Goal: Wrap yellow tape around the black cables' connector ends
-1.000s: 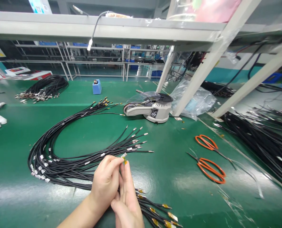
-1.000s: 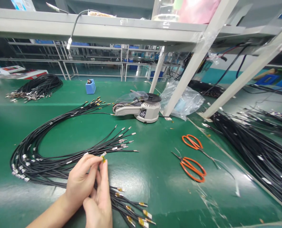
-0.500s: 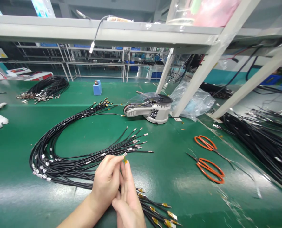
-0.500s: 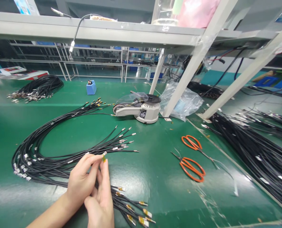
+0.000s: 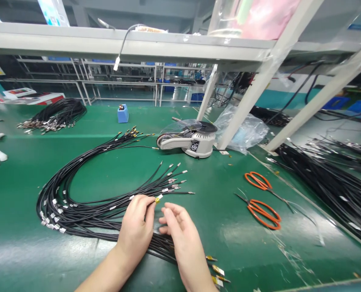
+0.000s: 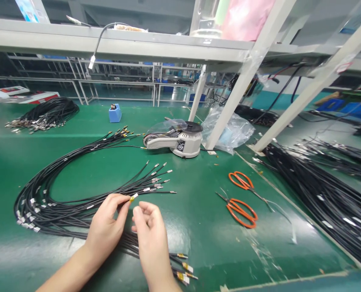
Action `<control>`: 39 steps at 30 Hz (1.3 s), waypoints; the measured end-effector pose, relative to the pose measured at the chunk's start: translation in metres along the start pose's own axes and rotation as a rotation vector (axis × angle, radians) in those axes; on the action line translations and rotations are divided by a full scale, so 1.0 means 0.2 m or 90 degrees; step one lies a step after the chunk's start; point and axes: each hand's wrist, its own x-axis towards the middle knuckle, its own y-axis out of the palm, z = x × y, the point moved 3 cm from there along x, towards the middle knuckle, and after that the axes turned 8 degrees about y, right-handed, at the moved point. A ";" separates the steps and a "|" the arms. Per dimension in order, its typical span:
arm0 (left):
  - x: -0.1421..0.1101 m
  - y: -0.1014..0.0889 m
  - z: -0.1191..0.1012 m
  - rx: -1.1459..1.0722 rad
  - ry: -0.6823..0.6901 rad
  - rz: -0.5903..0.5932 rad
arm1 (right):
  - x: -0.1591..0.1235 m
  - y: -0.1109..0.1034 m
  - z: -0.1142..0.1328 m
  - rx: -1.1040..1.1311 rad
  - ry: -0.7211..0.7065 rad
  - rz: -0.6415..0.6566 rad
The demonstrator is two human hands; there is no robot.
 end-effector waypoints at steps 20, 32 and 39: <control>0.03 -0.06 0.02 -0.027 -0.098 0.079 | 0.07 0.03 0.03 -0.075 -0.031 0.037; 0.04 -0.07 0.04 -0.173 -0.375 0.168 | 0.07 0.04 0.01 -0.136 -0.068 0.026; 0.04 -0.05 0.05 -0.206 -0.406 0.141 | 0.07 0.05 0.01 -0.133 -0.066 0.032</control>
